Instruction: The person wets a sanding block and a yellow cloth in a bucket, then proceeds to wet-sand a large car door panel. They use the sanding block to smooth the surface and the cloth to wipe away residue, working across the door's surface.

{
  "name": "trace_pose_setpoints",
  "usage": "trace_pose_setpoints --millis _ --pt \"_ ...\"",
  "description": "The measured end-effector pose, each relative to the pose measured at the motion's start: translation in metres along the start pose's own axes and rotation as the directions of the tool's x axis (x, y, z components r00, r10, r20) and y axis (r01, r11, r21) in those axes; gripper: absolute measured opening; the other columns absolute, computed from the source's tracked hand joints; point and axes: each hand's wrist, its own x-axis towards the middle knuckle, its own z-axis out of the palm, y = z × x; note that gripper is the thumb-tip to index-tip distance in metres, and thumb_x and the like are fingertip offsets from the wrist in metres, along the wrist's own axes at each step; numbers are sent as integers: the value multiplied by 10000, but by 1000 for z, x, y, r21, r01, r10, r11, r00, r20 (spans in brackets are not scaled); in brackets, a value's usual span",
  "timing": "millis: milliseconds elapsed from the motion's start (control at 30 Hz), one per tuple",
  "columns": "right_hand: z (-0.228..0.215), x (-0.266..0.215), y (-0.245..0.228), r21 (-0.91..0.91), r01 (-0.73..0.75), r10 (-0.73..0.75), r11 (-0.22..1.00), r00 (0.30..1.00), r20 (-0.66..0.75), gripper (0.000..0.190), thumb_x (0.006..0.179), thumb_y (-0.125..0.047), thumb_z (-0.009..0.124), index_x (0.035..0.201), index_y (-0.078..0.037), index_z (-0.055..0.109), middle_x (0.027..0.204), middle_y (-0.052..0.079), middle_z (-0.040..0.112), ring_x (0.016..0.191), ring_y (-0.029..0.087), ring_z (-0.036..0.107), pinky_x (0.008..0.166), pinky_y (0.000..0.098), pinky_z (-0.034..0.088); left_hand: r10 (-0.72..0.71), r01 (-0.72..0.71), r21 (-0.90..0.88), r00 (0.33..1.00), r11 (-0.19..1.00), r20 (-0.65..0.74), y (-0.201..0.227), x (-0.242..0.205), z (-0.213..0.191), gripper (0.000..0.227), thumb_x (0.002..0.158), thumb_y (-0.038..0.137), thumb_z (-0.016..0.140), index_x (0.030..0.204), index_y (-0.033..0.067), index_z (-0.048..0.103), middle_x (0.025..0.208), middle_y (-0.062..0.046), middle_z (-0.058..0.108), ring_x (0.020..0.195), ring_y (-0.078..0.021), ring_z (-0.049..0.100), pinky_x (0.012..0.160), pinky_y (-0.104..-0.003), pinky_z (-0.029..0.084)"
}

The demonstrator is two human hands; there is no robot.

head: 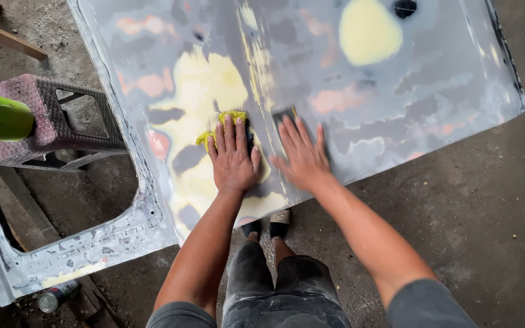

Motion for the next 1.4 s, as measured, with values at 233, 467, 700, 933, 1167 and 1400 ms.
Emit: trace_pose_setpoints --millis 233,467,700,933,1167,1400 --pt "-9 23 -13 84 33 -27 996 997 -66 795 1034 -566 406 1640 -78 244 1733 84 155 1599 304 124 1243 636 2 24 -24 1 1000 1000 -9 -1 0 -2 787 972 420 481 1643 104 220 1708 -142 182 1572 -369 144 1252 -561 67" --pt "13 -44 -19 60 67 -68 996 997 27 826 989 -608 406 1617 -95 247 1711 76 150 1570 297 123 1198 656 -14 -1 1 -13 1000 1000 16 -4 -5 -4 784 966 423 481 1630 101 218 1702 -148 173 1566 -374 138 1247 -565 56" --pt "-24 70 -17 106 46 -40 993 998 -58 782 1019 -569 461 1613 -92 288 1710 75 202 1585 293 161 1232 663 14 20 -19 -29 999 999 43 -2 1 -5 748 975 391 475 1626 107 239 1705 -145 175 1567 -366 150 1245 -562 60" --pt "0 -26 -23 96 34 -27 995 997 -66 755 1000 -521 453 1607 -93 316 1711 68 213 1579 307 162 1201 673 21 20 -18 -36 999 999 39 -2 1 -2 747 976 385 474 1630 110 241 1709 -137 168 1570 -361 138 1248 -556 59" --pt "1 48 -19 95 51 -41 994 994 -104 789 1020 -500 432 1602 -2 240 1709 151 168 1572 323 139 1225 606 24 2 -1 -23 999 1000 43 -1 4 -4 751 959 382 480 1618 102 254 1699 -147 177 1561 -374 145 1240 -562 60" --pt "-8 45 -11 106 69 -60 992 994 -89 768 1018 -484 447 1631 -68 245 1726 107 175 1591 295 167 1242 596 22 -3 3 -17 1000 1000 17 2 -1 -11 746 970 375 496 1629 113 264 1698 -142 201 1565 -362 182 1263 -547 103"
